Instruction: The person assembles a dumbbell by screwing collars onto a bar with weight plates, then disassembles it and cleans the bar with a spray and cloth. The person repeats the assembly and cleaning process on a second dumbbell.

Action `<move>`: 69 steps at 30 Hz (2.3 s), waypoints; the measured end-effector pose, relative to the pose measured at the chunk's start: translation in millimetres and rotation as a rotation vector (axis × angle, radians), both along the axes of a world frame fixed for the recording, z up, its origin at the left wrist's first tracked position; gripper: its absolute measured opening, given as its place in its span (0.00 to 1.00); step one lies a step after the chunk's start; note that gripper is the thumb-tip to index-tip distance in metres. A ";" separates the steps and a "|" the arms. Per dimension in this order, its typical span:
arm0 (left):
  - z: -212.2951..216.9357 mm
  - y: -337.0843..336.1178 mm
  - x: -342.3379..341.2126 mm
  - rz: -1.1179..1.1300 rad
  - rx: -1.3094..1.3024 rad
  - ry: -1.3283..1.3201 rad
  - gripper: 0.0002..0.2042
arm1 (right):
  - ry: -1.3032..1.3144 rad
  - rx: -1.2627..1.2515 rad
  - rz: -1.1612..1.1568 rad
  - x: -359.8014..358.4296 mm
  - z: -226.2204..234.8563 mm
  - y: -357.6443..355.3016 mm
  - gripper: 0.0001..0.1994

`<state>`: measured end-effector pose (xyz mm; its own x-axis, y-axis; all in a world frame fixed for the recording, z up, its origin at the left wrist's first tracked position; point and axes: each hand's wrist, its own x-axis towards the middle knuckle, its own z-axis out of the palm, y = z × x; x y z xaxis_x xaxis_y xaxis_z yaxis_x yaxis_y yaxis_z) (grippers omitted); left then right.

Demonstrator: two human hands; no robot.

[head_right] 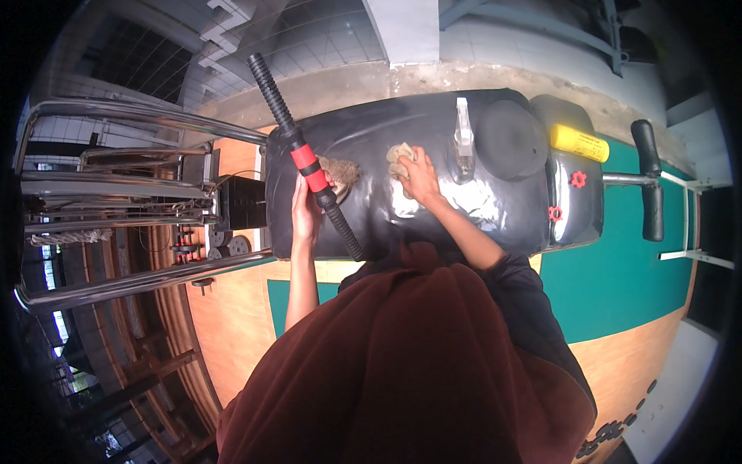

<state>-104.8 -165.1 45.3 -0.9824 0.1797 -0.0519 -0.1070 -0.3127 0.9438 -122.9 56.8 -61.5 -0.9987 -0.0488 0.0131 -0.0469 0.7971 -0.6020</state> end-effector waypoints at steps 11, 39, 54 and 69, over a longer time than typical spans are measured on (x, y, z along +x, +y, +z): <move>48.4 72.4 28.9 -0.296 -0.539 0.257 0.26 | 0.040 -1.539 -0.008 -12.1 173.7 -12.4 0.46; 71.2 98.2 44.0 -0.496 -0.588 0.157 0.23 | 0.229 -1.621 -0.208 -10.6 207.5 36.7 0.32; 38.1 65.2 36.9 -0.821 0.122 -0.099 0.25 | -0.003 -1.884 -0.100 -13.4 214.8 40.8 0.17; 32.5 72.9 49.0 -0.605 -0.459 0.204 0.23 | 0.339 -1.731 -0.376 -18.4 228.0 44.9 0.23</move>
